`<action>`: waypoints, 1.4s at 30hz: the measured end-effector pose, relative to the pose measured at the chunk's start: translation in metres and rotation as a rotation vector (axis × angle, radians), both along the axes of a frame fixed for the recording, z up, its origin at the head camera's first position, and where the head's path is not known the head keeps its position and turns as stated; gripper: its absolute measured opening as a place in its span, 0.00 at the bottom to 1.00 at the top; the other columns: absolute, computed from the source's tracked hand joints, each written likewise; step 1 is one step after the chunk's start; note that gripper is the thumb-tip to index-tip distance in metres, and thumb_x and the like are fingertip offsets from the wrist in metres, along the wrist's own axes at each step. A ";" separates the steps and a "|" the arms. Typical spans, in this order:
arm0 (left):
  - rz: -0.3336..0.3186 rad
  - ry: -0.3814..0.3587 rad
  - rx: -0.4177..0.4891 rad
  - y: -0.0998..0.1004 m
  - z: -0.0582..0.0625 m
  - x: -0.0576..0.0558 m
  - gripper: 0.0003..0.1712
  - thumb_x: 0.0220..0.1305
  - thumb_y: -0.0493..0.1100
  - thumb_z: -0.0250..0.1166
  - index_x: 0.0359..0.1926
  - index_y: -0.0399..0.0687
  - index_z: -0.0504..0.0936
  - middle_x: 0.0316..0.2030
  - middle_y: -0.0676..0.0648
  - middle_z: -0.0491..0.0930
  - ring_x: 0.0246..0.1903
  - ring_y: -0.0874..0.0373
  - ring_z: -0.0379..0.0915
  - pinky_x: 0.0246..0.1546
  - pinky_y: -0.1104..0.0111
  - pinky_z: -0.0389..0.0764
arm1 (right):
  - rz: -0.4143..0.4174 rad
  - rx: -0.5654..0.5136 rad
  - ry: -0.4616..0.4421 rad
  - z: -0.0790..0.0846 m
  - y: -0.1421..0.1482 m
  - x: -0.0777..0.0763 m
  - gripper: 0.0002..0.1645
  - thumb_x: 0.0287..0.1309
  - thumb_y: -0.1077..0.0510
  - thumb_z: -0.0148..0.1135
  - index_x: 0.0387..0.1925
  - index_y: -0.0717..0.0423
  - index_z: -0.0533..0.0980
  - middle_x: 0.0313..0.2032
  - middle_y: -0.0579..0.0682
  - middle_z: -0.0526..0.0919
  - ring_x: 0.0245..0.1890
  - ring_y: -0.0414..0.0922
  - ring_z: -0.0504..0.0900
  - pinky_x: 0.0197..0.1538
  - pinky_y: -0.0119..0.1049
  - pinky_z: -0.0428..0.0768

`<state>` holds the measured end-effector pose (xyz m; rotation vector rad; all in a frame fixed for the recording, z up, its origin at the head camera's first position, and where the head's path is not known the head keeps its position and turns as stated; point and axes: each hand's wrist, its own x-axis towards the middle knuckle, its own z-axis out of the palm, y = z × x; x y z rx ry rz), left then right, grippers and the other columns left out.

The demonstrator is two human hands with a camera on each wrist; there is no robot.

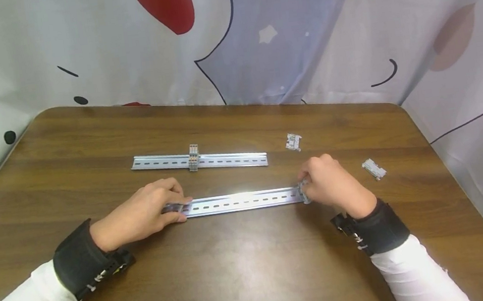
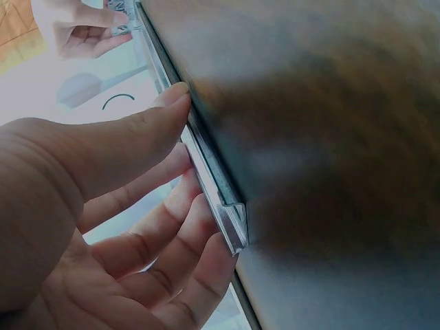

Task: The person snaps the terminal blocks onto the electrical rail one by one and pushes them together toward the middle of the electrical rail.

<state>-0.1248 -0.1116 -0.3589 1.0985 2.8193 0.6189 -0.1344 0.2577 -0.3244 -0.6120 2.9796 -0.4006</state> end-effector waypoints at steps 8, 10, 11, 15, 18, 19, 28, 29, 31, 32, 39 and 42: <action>0.011 0.013 0.010 -0.002 0.000 0.002 0.20 0.53 0.43 0.76 0.47 0.40 0.88 0.37 0.46 0.81 0.37 0.55 0.76 0.37 0.66 0.76 | 0.006 0.012 -0.041 -0.001 -0.005 -0.006 0.11 0.44 0.70 0.63 0.31 0.63 0.86 0.17 0.49 0.84 0.15 0.37 0.72 0.25 0.31 0.71; 0.014 0.015 0.008 -0.001 0.000 0.002 0.20 0.54 0.43 0.76 0.47 0.40 0.88 0.37 0.47 0.81 0.37 0.55 0.76 0.37 0.66 0.76 | 0.003 -0.001 -0.084 0.000 -0.002 -0.006 0.09 0.48 0.68 0.65 0.34 0.62 0.86 0.18 0.48 0.85 0.14 0.35 0.77 0.27 0.33 0.76; 0.015 0.017 0.005 -0.001 0.000 0.003 0.20 0.54 0.43 0.75 0.47 0.41 0.88 0.37 0.47 0.81 0.37 0.56 0.76 0.37 0.66 0.76 | 0.000 -0.010 -0.113 0.001 0.000 -0.006 0.09 0.50 0.67 0.66 0.36 0.62 0.86 0.18 0.47 0.86 0.14 0.35 0.78 0.28 0.33 0.78; 0.015 0.026 -0.003 -0.001 0.001 0.003 0.20 0.54 0.43 0.75 0.47 0.41 0.88 0.36 0.47 0.80 0.36 0.57 0.75 0.37 0.66 0.76 | 0.001 -0.070 -0.250 0.008 0.011 -0.006 0.13 0.58 0.61 0.66 0.44 0.62 0.84 0.21 0.48 0.88 0.18 0.39 0.85 0.30 0.35 0.83; 0.013 0.028 -0.003 -0.001 0.001 0.004 0.20 0.53 0.43 0.76 0.47 0.40 0.88 0.37 0.47 0.81 0.36 0.57 0.75 0.36 0.66 0.76 | 0.015 -0.146 -0.355 0.014 0.018 -0.006 0.17 0.61 0.63 0.64 0.50 0.65 0.80 0.25 0.51 0.89 0.24 0.45 0.88 0.30 0.37 0.85; 0.012 0.027 -0.002 -0.001 0.000 0.004 0.20 0.53 0.43 0.76 0.47 0.40 0.88 0.36 0.47 0.81 0.36 0.56 0.75 0.36 0.66 0.76 | 0.026 -0.170 -0.386 0.016 0.021 -0.007 0.18 0.60 0.65 0.63 0.52 0.66 0.79 0.26 0.52 0.89 0.26 0.47 0.88 0.31 0.37 0.86; 0.015 0.010 -0.012 0.001 0.002 0.002 0.20 0.54 0.43 0.75 0.48 0.39 0.88 0.37 0.46 0.81 0.36 0.56 0.75 0.36 0.66 0.76 | 0.083 -0.401 -0.601 0.002 0.033 -0.015 0.25 0.60 0.75 0.56 0.60 0.71 0.72 0.34 0.61 0.89 0.36 0.53 0.89 0.42 0.42 0.86; 0.015 0.008 -0.014 0.001 0.002 0.002 0.20 0.54 0.43 0.75 0.48 0.39 0.88 0.37 0.46 0.81 0.36 0.56 0.75 0.36 0.66 0.76 | 0.092 -0.428 -0.617 0.000 0.032 -0.016 0.25 0.61 0.75 0.55 0.60 0.72 0.71 0.35 0.62 0.88 0.37 0.53 0.89 0.42 0.43 0.86; 0.017 0.007 -0.017 0.001 0.002 0.002 0.20 0.54 0.43 0.75 0.48 0.39 0.88 0.37 0.46 0.81 0.36 0.56 0.75 0.36 0.66 0.76 | 0.096 -0.466 -0.631 -0.004 0.026 -0.016 0.25 0.61 0.73 0.57 0.61 0.72 0.70 0.36 0.63 0.88 0.37 0.52 0.89 0.43 0.43 0.86; 0.016 0.008 -0.018 0.001 0.003 0.002 0.20 0.54 0.43 0.75 0.48 0.39 0.88 0.37 0.46 0.81 0.36 0.56 0.75 0.36 0.66 0.76 | 0.098 -0.481 -0.635 -0.006 0.023 -0.016 0.25 0.62 0.73 0.57 0.61 0.71 0.70 0.36 0.64 0.87 0.37 0.51 0.89 0.43 0.43 0.86; 0.014 0.012 -0.023 0.001 0.002 0.002 0.20 0.54 0.44 0.75 0.48 0.39 0.88 0.37 0.46 0.81 0.36 0.56 0.75 0.36 0.66 0.76 | 0.062 -0.546 -0.637 -0.011 -0.008 -0.009 0.25 0.63 0.69 0.59 0.62 0.69 0.71 0.39 0.64 0.86 0.36 0.47 0.88 0.44 0.45 0.86; 0.016 0.013 -0.027 0.001 0.001 0.002 0.20 0.54 0.44 0.75 0.48 0.40 0.88 0.37 0.46 0.81 0.36 0.56 0.75 0.36 0.66 0.76 | 0.053 -0.541 -0.610 -0.011 -0.014 -0.008 0.25 0.63 0.69 0.59 0.62 0.68 0.71 0.39 0.62 0.87 0.35 0.45 0.88 0.43 0.44 0.86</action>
